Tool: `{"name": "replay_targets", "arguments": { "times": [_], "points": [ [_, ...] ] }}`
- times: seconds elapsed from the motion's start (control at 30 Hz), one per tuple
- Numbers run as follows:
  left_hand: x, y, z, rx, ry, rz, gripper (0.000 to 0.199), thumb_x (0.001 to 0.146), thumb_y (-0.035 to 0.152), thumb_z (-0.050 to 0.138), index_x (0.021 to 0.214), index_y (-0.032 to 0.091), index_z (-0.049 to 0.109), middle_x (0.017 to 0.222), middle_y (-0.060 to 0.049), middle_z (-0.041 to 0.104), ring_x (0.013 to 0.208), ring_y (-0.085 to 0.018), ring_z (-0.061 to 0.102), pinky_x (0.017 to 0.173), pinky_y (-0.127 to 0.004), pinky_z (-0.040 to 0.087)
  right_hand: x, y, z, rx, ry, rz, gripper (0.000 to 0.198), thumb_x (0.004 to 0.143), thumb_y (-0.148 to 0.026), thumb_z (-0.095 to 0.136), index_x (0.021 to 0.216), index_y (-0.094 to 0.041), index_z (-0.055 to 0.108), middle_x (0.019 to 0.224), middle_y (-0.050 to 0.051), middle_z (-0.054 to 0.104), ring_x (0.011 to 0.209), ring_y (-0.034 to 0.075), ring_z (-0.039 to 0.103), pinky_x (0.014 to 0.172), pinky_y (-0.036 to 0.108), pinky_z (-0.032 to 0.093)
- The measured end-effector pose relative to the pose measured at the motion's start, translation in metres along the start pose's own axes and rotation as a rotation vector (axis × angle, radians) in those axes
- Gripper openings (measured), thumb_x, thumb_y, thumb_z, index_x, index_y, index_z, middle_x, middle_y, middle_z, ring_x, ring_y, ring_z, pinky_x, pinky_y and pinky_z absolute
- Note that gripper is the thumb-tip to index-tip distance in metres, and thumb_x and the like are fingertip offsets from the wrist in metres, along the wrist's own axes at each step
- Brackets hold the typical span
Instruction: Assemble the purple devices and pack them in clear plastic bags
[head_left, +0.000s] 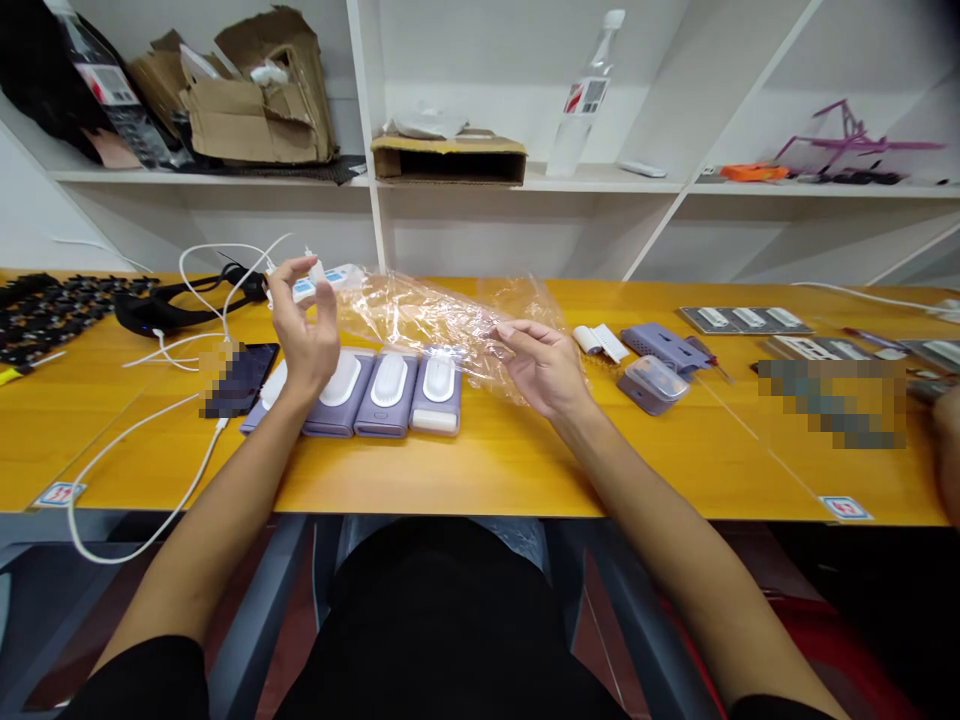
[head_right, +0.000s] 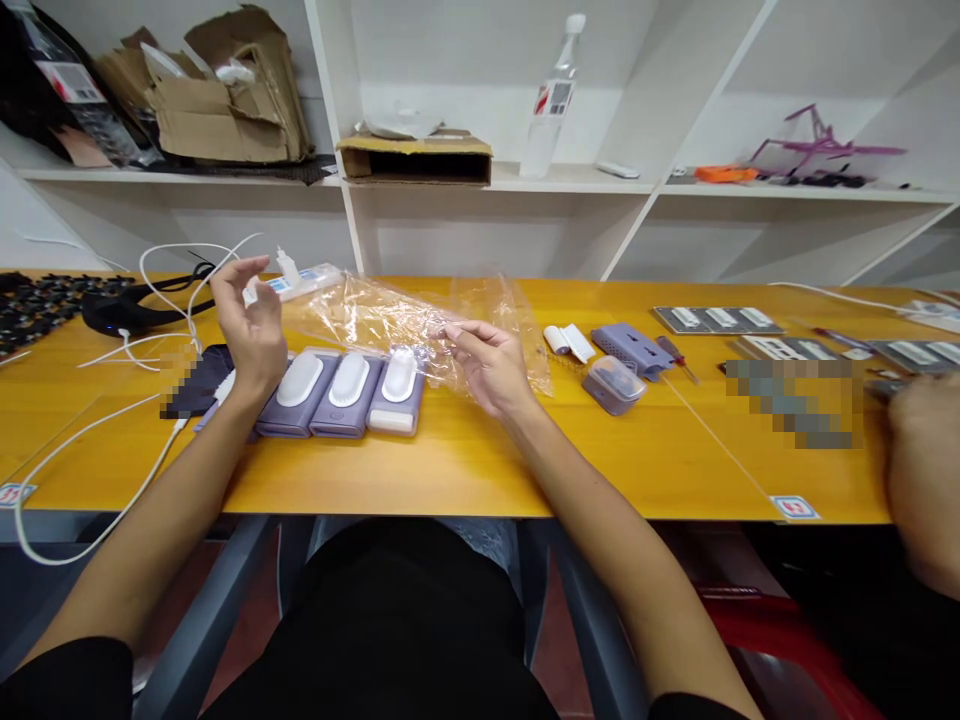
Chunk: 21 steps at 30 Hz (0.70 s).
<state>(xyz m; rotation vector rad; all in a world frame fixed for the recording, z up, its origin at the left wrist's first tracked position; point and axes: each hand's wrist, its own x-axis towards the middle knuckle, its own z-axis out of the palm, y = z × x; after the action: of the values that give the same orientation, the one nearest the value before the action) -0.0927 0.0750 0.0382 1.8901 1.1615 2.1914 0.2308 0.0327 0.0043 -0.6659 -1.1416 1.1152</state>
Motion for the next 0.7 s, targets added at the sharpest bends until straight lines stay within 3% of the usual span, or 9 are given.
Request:
{"name": "replay_targets", "arguments": {
  "times": [0.1, 0.2, 0.33, 0.5, 0.7],
  "points": [
    [-0.004, 0.014, -0.003, 0.187, -0.134, 0.248, 0.095, 0.093, 0.098, 0.069, 0.156, 0.027, 0.062, 0.166, -0.019, 0.063, 0.163, -0.042, 0.054, 0.139, -0.066, 0.038, 0.000, 0.003, 0.000, -0.084, -0.051, -0.100, 0.023, 0.089, -0.047, 0.100, 0.093, -0.028, 0.087, 0.139, 0.009, 0.087, 0.137, 0.030, 0.079, 0.112, 0.053, 0.067],
    [-0.014, 0.028, 0.001, 0.320, -0.358, 0.346, 0.114, 0.076, 0.105, 0.078, 0.165, 0.038, 0.056, 0.179, -0.013, 0.055, 0.174, -0.048, 0.040, 0.143, -0.072, 0.024, -0.002, 0.005, 0.004, -0.165, -0.088, -0.171, 0.024, 0.093, -0.051, 0.097, 0.094, -0.029, 0.086, 0.144, 0.009, 0.086, 0.146, 0.031, 0.076, 0.124, 0.059, 0.061],
    [-0.033, 0.040, 0.013, 0.362, -0.581, 0.532, 0.114, 0.087, 0.099, 0.074, 0.180, 0.043, 0.038, 0.189, -0.013, 0.046, 0.178, -0.047, 0.035, 0.143, -0.073, 0.018, -0.010, 0.004, 0.015, -0.216, -0.174, -0.257, 0.025, 0.095, -0.054, 0.096, 0.095, -0.031, 0.088, 0.147, 0.007, 0.085, 0.151, 0.033, 0.073, 0.133, 0.062, 0.052],
    [-0.046, 0.043, 0.020, 0.392, -0.673, 0.529, 0.099, 0.094, 0.094, 0.070, 0.177, 0.047, 0.045, 0.191, -0.008, 0.043, 0.181, -0.045, 0.031, 0.145, -0.070, 0.007, -0.025, -0.004, 0.030, -0.262, -0.266, -0.255, 0.032, 0.095, -0.062, 0.094, 0.093, -0.031, 0.089, 0.139, 0.008, 0.088, 0.146, 0.036, 0.076, 0.129, 0.065, 0.056],
    [-0.043, 0.040, 0.015, 0.403, -0.629, 0.573, 0.084, 0.105, 0.075, 0.071, 0.178, 0.047, 0.041, 0.184, -0.008, 0.054, 0.177, -0.043, 0.038, 0.144, -0.071, 0.008, -0.035, -0.010, 0.034, -0.206, -0.352, -0.196, 0.026, 0.091, -0.057, 0.099, 0.092, -0.032, 0.093, 0.121, 0.008, 0.092, 0.123, 0.033, 0.086, 0.112, 0.057, 0.069]
  ]
}}
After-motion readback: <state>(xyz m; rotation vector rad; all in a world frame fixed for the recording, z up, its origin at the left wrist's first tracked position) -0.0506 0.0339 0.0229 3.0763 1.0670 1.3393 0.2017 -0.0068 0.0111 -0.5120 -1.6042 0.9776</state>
